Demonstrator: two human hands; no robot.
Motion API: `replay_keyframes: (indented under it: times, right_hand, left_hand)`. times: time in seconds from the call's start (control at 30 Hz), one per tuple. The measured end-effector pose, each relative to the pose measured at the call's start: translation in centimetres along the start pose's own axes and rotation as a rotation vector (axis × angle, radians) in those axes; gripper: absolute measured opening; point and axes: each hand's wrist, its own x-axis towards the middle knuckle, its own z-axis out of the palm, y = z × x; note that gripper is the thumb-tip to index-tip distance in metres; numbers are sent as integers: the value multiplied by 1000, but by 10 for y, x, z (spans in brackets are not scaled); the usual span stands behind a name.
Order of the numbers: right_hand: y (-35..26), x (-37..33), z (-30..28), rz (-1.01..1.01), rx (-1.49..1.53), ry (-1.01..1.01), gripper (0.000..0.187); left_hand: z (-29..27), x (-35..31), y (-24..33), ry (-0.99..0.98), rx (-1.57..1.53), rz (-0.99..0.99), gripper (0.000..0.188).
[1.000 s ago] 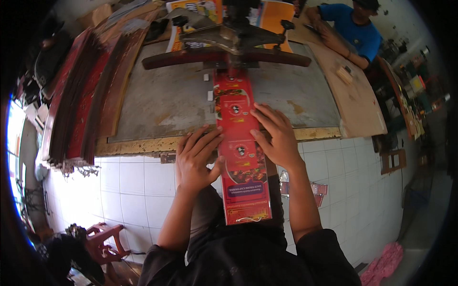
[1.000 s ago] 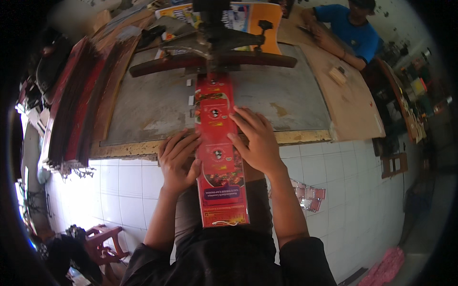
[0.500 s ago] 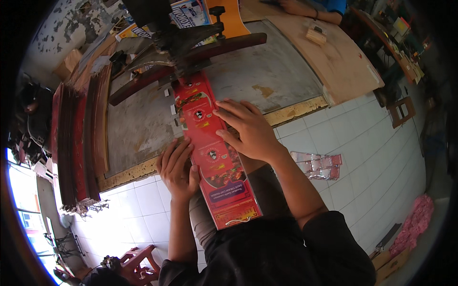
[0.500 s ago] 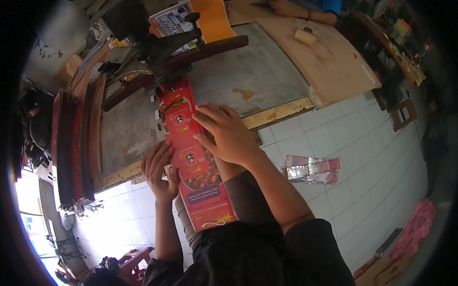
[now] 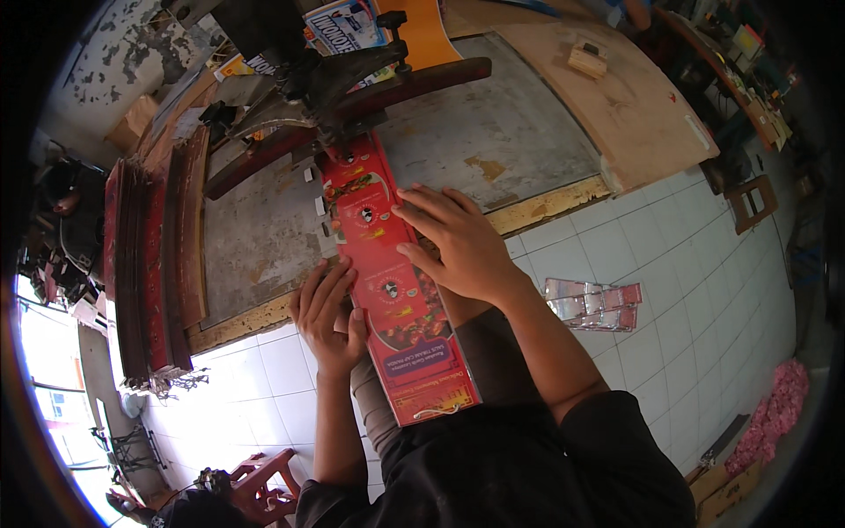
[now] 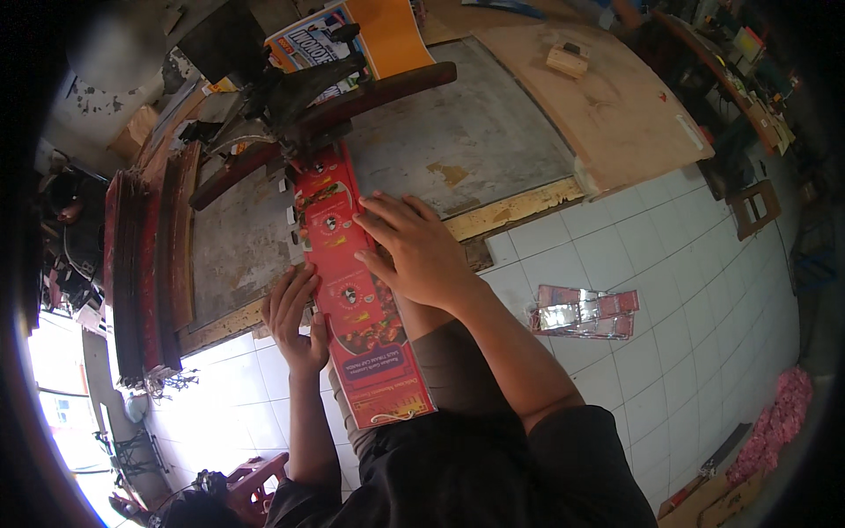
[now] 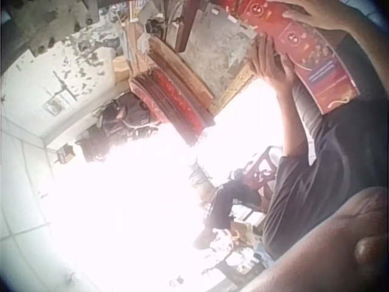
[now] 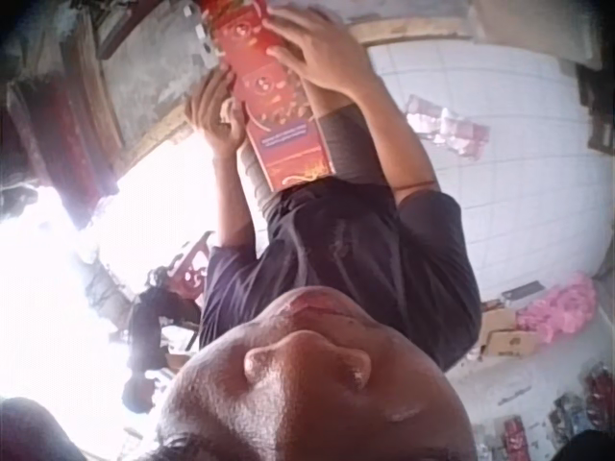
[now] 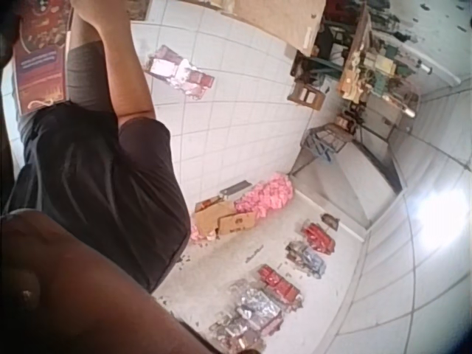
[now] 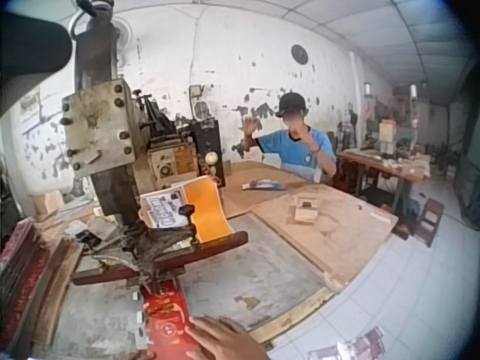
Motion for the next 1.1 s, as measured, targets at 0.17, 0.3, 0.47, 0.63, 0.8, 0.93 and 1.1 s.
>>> replay_keyframes:
  times: [0.17, 0.3, 0.47, 0.63, 0.8, 0.93, 1.1]
  right_hand:
    - [0, 1, -2, 3, 17, -2, 51]
    - [0, 1, -3, 25, 21, -26, 52]
    - [0, 1, -2, 23, 11, -30, 52]
    - [0, 1, -3, 13, 8, -38, 51]
    - [-2, 3, -3, 5, -6, -52, 52]
    - [-2, 4, -5, 3, -4, -70, 51]
    - [13, 11, -27, 109, 264, -130, 49]
  left_hand:
    - [0, 1, 1, 0, -9, 2, 47]
    - [0, 1, 1, -3, -5, 0, 47]
    - [-1, 0, 1, -31, -7, -1, 50]
    - [-3, 1, 2, -26, -7, 7, 49]
    - [-4, 2, 1, -9, -22, 22, 44]
    - [-5, 1, -1, -15, -26, 27, 42]
    - [-7, -6, -7, -51, 17, 54, 56]
